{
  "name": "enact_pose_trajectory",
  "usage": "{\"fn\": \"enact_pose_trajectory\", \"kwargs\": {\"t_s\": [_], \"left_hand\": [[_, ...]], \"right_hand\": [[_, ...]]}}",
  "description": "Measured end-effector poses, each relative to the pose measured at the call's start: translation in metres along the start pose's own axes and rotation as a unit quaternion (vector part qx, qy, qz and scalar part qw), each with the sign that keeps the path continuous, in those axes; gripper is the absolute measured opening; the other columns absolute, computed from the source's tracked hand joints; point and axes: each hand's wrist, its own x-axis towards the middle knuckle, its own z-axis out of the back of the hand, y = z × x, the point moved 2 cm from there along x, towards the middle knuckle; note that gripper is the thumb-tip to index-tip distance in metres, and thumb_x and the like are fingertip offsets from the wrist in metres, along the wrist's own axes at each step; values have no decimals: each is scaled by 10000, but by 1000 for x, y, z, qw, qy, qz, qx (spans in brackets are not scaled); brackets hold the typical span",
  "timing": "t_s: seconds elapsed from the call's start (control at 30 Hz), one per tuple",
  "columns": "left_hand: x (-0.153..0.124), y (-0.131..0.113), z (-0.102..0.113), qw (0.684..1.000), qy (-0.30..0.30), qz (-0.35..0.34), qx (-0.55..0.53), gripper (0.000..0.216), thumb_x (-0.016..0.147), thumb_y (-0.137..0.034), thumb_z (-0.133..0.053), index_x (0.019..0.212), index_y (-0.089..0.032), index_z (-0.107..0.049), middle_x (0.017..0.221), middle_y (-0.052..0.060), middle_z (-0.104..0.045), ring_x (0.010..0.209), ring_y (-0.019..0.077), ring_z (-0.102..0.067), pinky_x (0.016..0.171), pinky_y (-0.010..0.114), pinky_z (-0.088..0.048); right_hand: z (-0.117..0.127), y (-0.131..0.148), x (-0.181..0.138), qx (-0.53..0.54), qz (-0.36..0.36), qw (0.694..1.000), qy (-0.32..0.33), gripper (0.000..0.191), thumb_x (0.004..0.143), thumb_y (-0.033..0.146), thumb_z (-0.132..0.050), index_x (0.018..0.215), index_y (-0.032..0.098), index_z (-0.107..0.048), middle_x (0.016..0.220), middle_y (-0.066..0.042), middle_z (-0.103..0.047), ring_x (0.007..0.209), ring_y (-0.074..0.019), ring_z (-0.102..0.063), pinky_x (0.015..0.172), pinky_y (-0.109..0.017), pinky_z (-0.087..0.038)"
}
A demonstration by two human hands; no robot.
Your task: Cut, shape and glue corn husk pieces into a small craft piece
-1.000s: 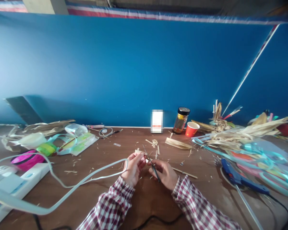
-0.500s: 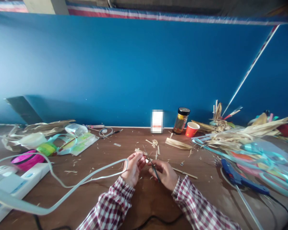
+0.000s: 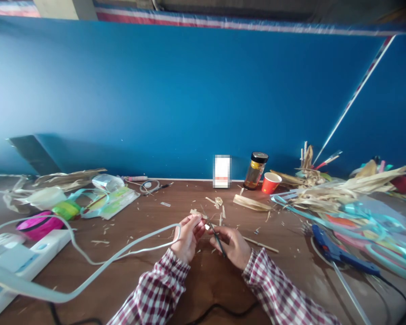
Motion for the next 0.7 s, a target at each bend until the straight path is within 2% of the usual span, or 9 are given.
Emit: {"fn": "enact_pose_trajectory", "kwargs": {"t_s": [0.7], "left_hand": [[4,-1,3,1000,-1,-10,3,63,766,-116,-628,707,-107,-609,607,23,-637,511,77,-611,509,154,-526]], "right_hand": [[0,-7,-1,-17,-11,1000,-1,324,693,371,-698,917,141,-658,512,47,-482,467,-97,-426,444,-219,-362]]}}
